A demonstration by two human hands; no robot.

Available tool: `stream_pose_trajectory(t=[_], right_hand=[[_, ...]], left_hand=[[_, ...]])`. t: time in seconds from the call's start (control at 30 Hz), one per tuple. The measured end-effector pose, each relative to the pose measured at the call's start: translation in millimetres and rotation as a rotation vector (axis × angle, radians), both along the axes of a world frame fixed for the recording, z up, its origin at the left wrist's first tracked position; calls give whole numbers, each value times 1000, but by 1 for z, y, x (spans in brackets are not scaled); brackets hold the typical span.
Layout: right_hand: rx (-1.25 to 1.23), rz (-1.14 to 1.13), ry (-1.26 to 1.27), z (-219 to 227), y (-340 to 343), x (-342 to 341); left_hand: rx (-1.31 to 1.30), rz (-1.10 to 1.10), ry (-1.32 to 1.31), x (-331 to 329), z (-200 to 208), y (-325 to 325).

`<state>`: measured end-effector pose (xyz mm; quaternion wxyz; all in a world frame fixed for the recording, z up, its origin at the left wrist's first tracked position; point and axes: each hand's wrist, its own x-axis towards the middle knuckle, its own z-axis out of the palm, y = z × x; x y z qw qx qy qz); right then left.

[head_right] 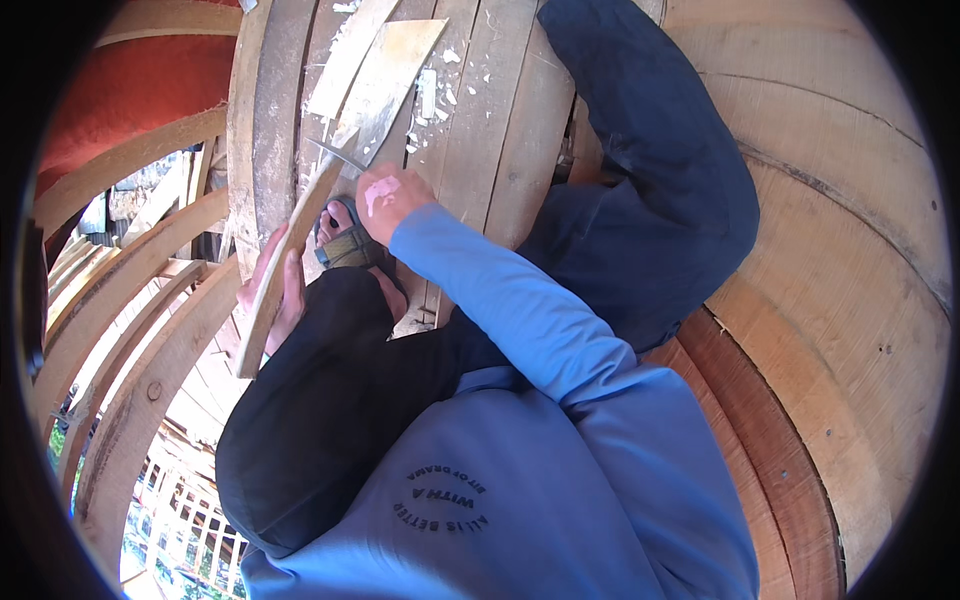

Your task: The person carves a piece of wood using a knife, scraping away thin layers of material to shape one end into a point.

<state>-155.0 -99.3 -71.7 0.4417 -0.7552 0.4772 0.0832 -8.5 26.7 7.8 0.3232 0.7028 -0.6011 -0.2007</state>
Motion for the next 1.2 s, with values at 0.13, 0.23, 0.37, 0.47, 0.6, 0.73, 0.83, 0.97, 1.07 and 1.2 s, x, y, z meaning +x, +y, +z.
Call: stream_pose_trajectory(t=[0.13, 0.23, 0.37, 0.47, 0.6, 0.73, 0.83, 0.97, 1.07, 1.2], right_hand=[[-111, 1, -16, -7, -14, 17], [-84, 16, 10, 23, 4, 3], [15, -13, 80, -13, -13, 2], [35, 77, 97, -7, -21, -2], [101, 91, 78, -1, -12, -1], [47, 80, 68, -9, -18, 3], [29, 69, 61, 4, -10, -4], [64, 93, 71, 8, -19, -6], [19, 91, 2, 7, -10, -11], [88, 92, 29, 16, -25, -13]], left_hand=[[-11, -2, -1, -1, -3, -3], [8, -1, -5, -2, 2, 7], [-5, -7, 8, -2, -1, -1], [3, 2, 1, -1, -2, 5], [7, 19, -2, -1, 0, 7], [11, 7, 4, -1, -2, 8], [9, 14, 5, 0, 0, 7], [10, 18, 0, -1, 0, 7], [16, 27, -3, -2, 2, 10], [12, 26, 3, -4, -2, 9]])
